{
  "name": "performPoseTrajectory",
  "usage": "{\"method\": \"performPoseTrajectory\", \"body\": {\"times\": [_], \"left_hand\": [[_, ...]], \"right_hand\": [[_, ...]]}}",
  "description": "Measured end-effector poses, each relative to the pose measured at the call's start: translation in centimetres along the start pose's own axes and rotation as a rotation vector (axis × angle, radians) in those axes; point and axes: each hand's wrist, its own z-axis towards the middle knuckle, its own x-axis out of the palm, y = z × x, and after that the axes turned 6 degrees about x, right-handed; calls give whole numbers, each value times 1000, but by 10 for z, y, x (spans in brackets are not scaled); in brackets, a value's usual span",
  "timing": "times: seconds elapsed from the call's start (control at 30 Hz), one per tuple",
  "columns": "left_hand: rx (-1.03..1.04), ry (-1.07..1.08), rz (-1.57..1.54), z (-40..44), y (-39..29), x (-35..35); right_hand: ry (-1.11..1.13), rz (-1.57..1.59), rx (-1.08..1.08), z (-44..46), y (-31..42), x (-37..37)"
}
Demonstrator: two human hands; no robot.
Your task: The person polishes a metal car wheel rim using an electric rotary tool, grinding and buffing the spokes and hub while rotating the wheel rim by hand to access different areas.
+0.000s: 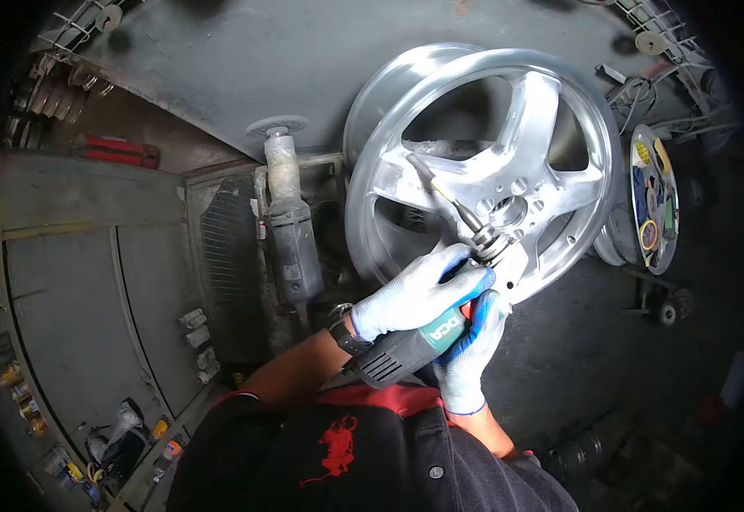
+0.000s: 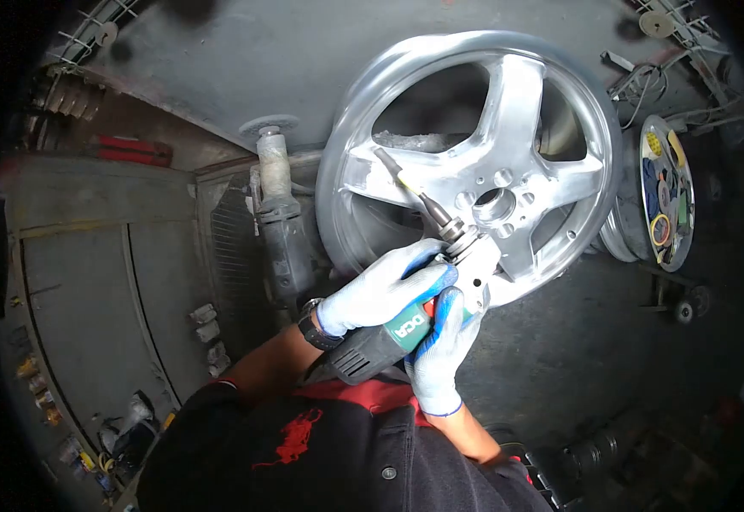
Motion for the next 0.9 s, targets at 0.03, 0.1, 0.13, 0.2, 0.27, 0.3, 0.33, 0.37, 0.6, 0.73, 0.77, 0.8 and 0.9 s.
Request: {"method": "performPoseTrajectory", "body": {"times": [0.03, 0.1, 0.13, 0.2, 0.27, 0.3, 0.33, 0.37, 0.6, 0.73, 0.77, 0.8, 0.9], "left_hand": [[-6, -7, -13, -1, 2, -1], [-7, -26, -59, -6, -1, -4], [-6, -39, -103, -8, -2, -6], [10, -57, -97, -11, -4, -9], [13, -35, -108, -11, -5, -10], [16, -34, -153, -9, -1, -8], [20, -38, -159, -7, 1, -7], [3, -32, -109, -5, 2, -7], [47, -79, -161, -12, -2, -9], [34, -44, -141, -7, -7, -11], [-7, -26, -139, -5, -9, -11], [-7, -25, -139, -5, -9, -10], [1, -71, -172, -6, -8, -8]], "right_hand": [[-12, -5, 4, 0, 1, 2], [30, -36, -9, 1, 2, 5], [68, -63, -27, 1, 2, 7], [74, 12, 2, 0, 3, 12], [63, -61, 4, -1, 7, 12], [57, 21, -10, 0, 3, 12], [60, 14, -11, -1, 4, 11], [39, 22, 13, -1, 6, 11], [80, -34, -11, 1, 5, 12], [93, -12, 5, 3, 10, 13], [89, 28, 41, 4, 12, 13], [88, 27, 40, 4, 14, 15], [80, 39, 28, 5, 18, 17]]}}
